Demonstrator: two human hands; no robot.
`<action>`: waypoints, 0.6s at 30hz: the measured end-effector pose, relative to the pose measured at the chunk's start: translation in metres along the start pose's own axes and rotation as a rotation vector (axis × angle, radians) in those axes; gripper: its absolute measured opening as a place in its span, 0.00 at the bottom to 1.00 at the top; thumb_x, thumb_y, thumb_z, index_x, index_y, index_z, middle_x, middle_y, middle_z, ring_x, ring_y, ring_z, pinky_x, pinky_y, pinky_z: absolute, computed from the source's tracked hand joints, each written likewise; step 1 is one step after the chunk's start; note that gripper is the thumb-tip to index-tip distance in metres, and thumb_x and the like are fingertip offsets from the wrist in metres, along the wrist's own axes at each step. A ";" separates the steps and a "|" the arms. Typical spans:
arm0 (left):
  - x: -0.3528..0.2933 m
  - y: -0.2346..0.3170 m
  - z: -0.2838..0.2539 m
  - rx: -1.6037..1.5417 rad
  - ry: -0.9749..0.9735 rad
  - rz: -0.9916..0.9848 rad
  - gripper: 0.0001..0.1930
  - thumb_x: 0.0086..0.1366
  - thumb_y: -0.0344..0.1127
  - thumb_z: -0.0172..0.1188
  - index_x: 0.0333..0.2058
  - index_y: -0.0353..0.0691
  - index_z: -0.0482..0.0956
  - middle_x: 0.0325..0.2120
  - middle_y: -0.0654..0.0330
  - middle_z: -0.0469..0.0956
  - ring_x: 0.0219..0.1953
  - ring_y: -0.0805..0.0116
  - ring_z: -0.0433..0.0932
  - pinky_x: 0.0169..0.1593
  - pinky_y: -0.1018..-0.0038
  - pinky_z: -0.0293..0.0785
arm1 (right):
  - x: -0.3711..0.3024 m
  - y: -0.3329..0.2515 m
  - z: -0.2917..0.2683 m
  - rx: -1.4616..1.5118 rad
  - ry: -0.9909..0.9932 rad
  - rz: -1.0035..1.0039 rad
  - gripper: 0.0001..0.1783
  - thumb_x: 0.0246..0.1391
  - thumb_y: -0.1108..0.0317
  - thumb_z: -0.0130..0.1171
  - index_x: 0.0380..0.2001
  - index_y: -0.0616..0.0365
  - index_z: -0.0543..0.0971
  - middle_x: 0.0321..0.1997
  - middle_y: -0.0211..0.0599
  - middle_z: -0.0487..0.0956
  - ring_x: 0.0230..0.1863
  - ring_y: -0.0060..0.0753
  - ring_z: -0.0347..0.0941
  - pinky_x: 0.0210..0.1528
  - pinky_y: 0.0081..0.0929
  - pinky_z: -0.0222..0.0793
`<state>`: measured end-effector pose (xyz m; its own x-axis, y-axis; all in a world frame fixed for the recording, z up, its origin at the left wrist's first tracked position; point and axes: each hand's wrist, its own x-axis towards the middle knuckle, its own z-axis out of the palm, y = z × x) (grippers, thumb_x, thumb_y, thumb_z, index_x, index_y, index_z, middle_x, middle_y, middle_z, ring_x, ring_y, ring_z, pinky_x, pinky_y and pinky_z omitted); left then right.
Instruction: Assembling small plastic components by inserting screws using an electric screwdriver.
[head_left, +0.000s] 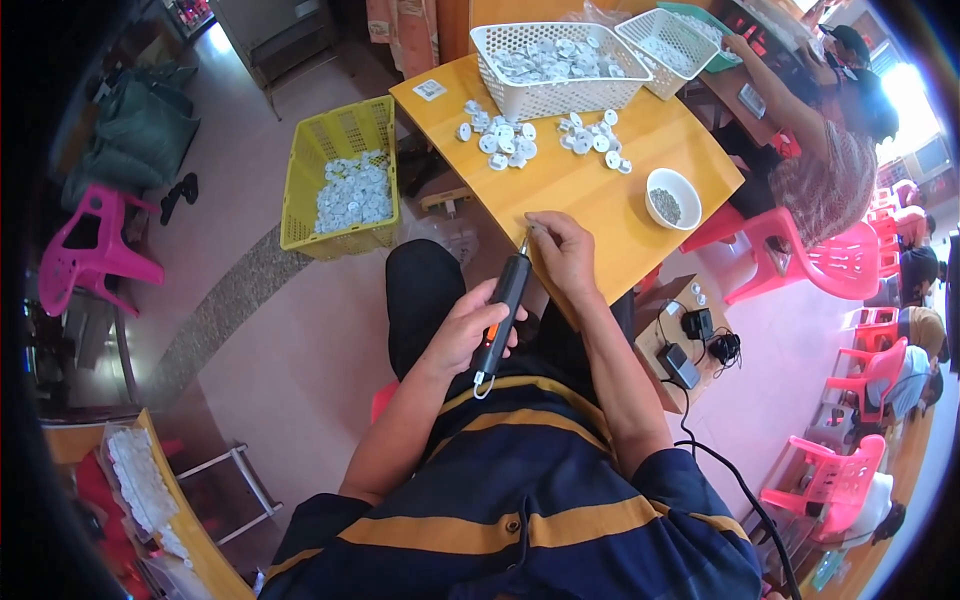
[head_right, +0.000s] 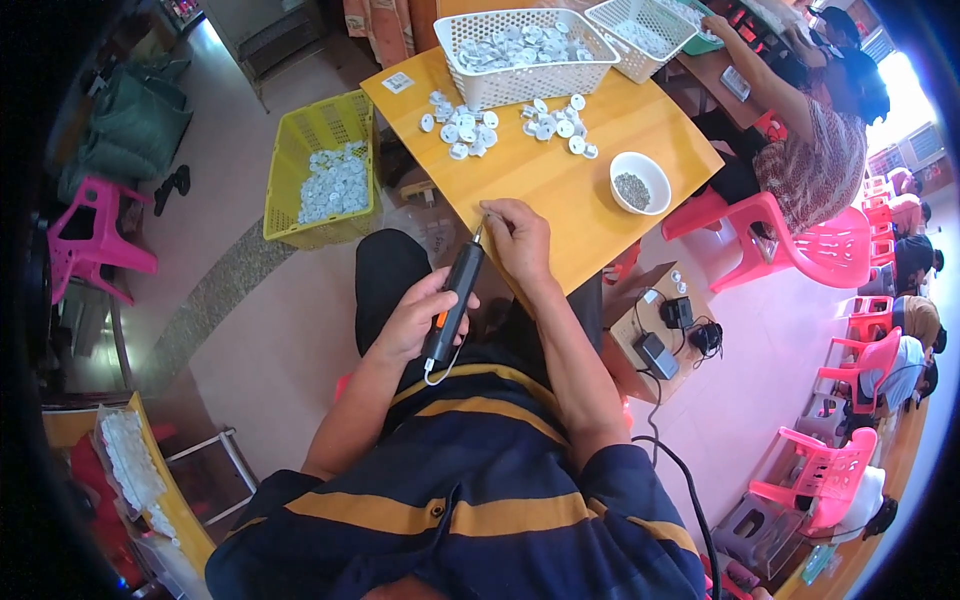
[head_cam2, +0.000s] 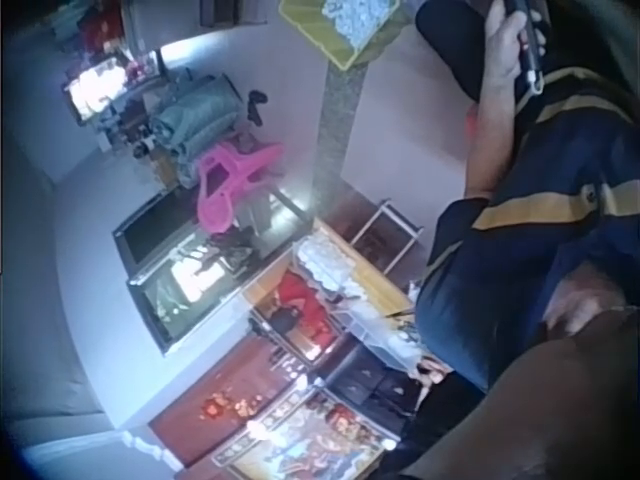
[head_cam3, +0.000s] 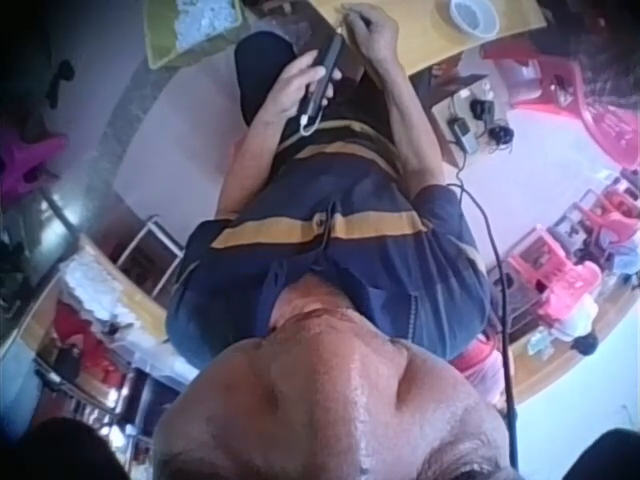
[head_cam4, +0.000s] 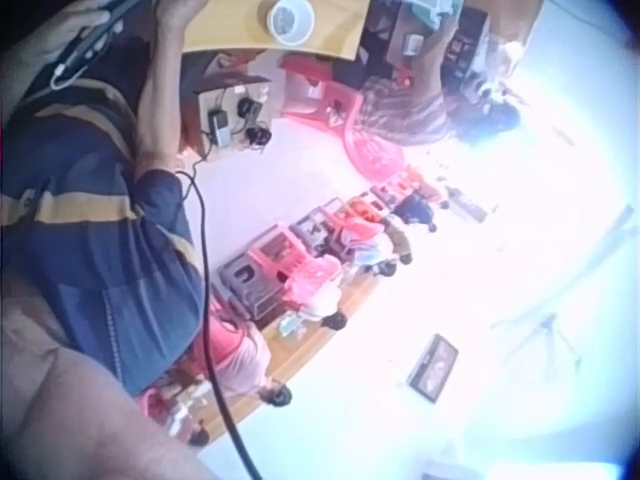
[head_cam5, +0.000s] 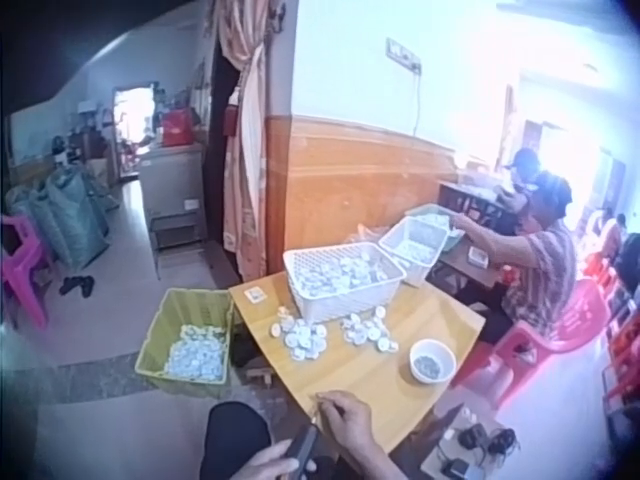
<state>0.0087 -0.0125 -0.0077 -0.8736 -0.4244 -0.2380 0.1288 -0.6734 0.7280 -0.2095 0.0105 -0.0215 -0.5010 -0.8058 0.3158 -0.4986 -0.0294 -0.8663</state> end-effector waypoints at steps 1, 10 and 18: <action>0.000 0.000 0.001 0.018 0.008 0.003 0.25 0.71 0.34 0.54 0.64 0.36 0.64 0.41 0.54 0.79 0.30 0.70 0.82 0.31 0.75 0.82 | 0.000 0.000 0.000 0.000 0.003 0.003 0.11 0.57 0.79 0.62 0.44 0.60 0.85 0.39 0.38 0.83 0.39 0.27 0.80 0.44 0.22 0.75; 0.001 0.001 -0.001 0.046 0.015 -0.007 0.23 0.71 0.34 0.54 0.62 0.36 0.65 0.41 0.55 0.80 0.30 0.71 0.82 0.31 0.75 0.81 | 0.001 0.002 0.001 0.022 0.009 -0.008 0.11 0.57 0.79 0.62 0.43 0.60 0.85 0.39 0.39 0.84 0.38 0.30 0.81 0.44 0.24 0.76; 0.003 0.002 0.000 0.050 0.018 -0.002 0.22 0.71 0.34 0.54 0.61 0.36 0.65 0.41 0.56 0.80 0.31 0.71 0.82 0.31 0.75 0.81 | 0.003 0.000 -0.001 -0.008 -0.004 -0.006 0.11 0.57 0.79 0.62 0.43 0.60 0.85 0.39 0.39 0.84 0.39 0.30 0.81 0.44 0.24 0.76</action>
<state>0.0063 -0.0153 -0.0072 -0.8653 -0.4343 -0.2505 0.1033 -0.6432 0.7587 -0.2115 0.0090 -0.0199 -0.4950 -0.8082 0.3190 -0.5069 -0.0296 -0.8615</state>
